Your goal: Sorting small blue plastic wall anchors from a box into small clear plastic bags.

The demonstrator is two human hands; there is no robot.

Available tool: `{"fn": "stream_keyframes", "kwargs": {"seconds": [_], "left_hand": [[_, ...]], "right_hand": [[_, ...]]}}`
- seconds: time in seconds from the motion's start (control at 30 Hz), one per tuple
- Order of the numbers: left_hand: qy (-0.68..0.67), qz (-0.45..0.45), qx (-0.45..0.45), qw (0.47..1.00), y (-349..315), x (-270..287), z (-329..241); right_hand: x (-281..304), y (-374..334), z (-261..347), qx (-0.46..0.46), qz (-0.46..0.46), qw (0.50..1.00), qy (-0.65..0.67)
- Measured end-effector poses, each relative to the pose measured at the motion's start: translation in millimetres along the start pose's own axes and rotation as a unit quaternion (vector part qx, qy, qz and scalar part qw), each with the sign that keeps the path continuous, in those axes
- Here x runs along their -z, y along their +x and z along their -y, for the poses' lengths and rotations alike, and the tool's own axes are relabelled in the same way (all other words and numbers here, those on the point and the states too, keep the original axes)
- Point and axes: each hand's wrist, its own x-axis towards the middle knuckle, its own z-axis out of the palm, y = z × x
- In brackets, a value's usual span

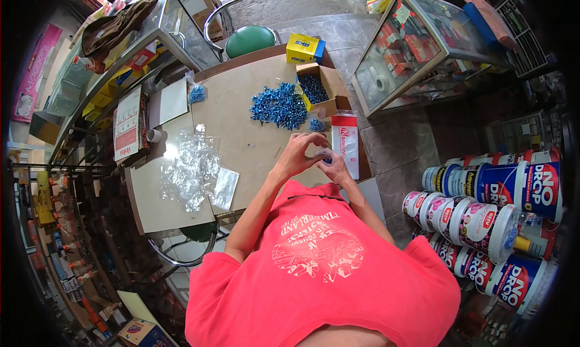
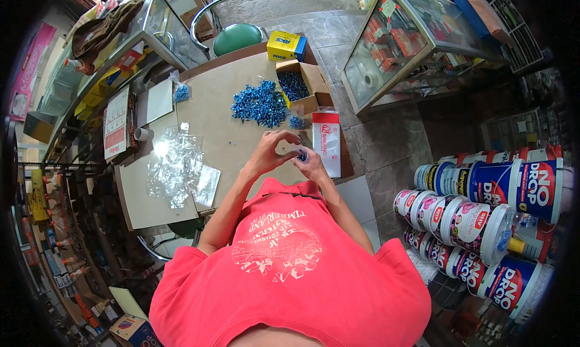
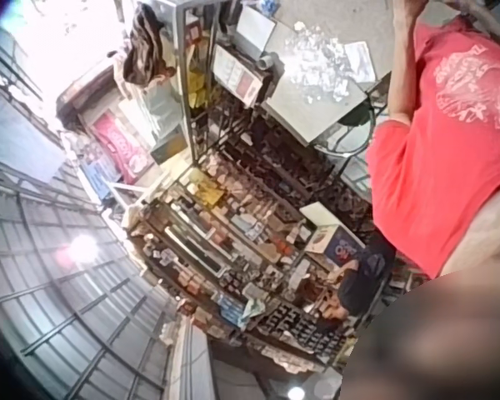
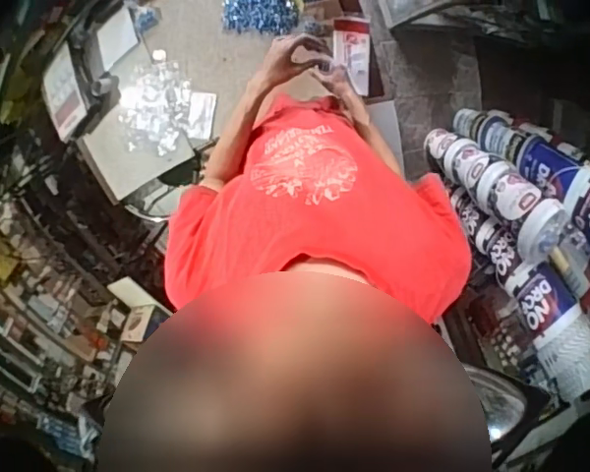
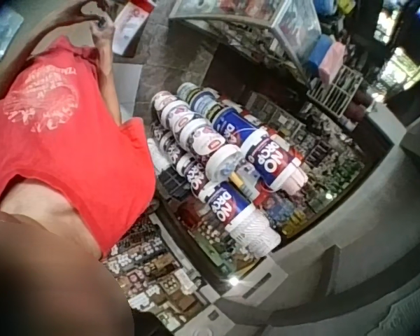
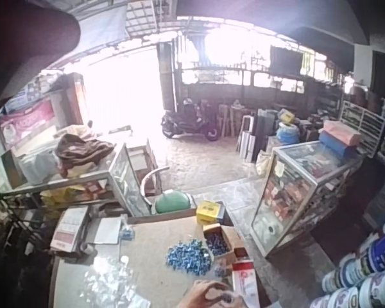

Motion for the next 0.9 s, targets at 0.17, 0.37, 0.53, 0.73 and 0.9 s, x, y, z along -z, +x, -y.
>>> {"fn": "stream_keyframes", "kwargs": {"seconds": [0.17,0.37,0.53,0.73,0.9], "left_hand": [[-0.117,-0.057,0.025,0.991,-20.2,19.2,10.4],[-0.099,-0.031,0.028,0.994,-56.1,18.7,46.5],[-0.136,-0.033,0.044,0.989,-77.1,22.6,58.7],[-0.216,-0.039,0.088,0.972,-101.5,34.4,68.1],[-0.237,-0.048,0.09,0.966,-104.8,27.3,75.2]], "right_hand": [[-14.2,-4.2,8.5,-0.017,0.002,1.0,-0.003],[-35.1,-11.7,24.9,-0.012,0.044,0.998,-0.049],[-62.8,-20.1,51.6,-0.026,0.057,0.998,-0.018],[-82.1,-26.4,56.9,-0.016,0.063,0.997,0.052],[-83.0,-32.6,44.3,0.071,0.011,0.996,-0.048]]}}
